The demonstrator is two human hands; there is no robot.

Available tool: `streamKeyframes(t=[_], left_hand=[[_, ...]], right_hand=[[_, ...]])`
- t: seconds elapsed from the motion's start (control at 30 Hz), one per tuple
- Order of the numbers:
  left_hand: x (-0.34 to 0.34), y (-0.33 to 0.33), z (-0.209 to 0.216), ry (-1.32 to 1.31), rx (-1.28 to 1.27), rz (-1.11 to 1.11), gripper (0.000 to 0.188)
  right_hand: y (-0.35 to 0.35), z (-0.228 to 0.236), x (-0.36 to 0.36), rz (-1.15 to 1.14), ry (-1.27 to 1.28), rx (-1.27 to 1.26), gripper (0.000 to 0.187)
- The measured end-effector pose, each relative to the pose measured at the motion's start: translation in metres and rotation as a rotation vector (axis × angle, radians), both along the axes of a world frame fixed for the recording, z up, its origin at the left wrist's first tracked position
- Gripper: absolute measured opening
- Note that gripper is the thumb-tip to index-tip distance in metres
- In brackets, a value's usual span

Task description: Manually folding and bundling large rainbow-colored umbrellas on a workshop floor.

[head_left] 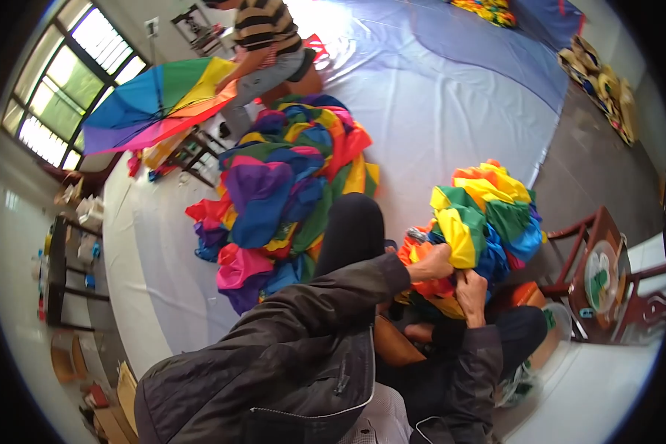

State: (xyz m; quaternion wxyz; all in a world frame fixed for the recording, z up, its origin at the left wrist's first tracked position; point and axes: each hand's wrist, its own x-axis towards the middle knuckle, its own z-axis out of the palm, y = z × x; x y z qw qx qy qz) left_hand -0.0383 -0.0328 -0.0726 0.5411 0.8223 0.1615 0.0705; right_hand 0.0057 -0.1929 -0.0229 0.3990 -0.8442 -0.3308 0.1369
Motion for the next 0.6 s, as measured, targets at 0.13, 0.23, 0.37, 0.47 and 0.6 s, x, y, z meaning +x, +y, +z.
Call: streamKeyframes(t=[0.13,0.23,0.37,0.47,0.6], left_hand=[[-0.003,-0.011,0.016,0.109,0.105,-0.005,0.023],[-0.007,-0.01,0.016,0.117,0.188,-0.078,0.02],[-0.006,-0.009,0.011,0.066,0.175,-0.044,0.015],[-0.009,-0.009,0.005,0.016,0.194,-0.054,0.013],[-0.008,-0.014,0.016,0.007,0.192,-0.044,0.015]], right_hand=[[-0.012,-0.008,0.003,0.0,-0.098,-0.032,0.022],[-0.008,-0.005,0.001,0.003,-0.216,-0.035,0.024],[-0.005,0.003,0.0,-0.029,-0.157,-0.087,0.025],[-0.007,-0.004,0.004,-0.002,-0.186,-0.145,0.026],[-0.015,-0.012,0.012,-0.049,-0.2,-0.089,0.028]])
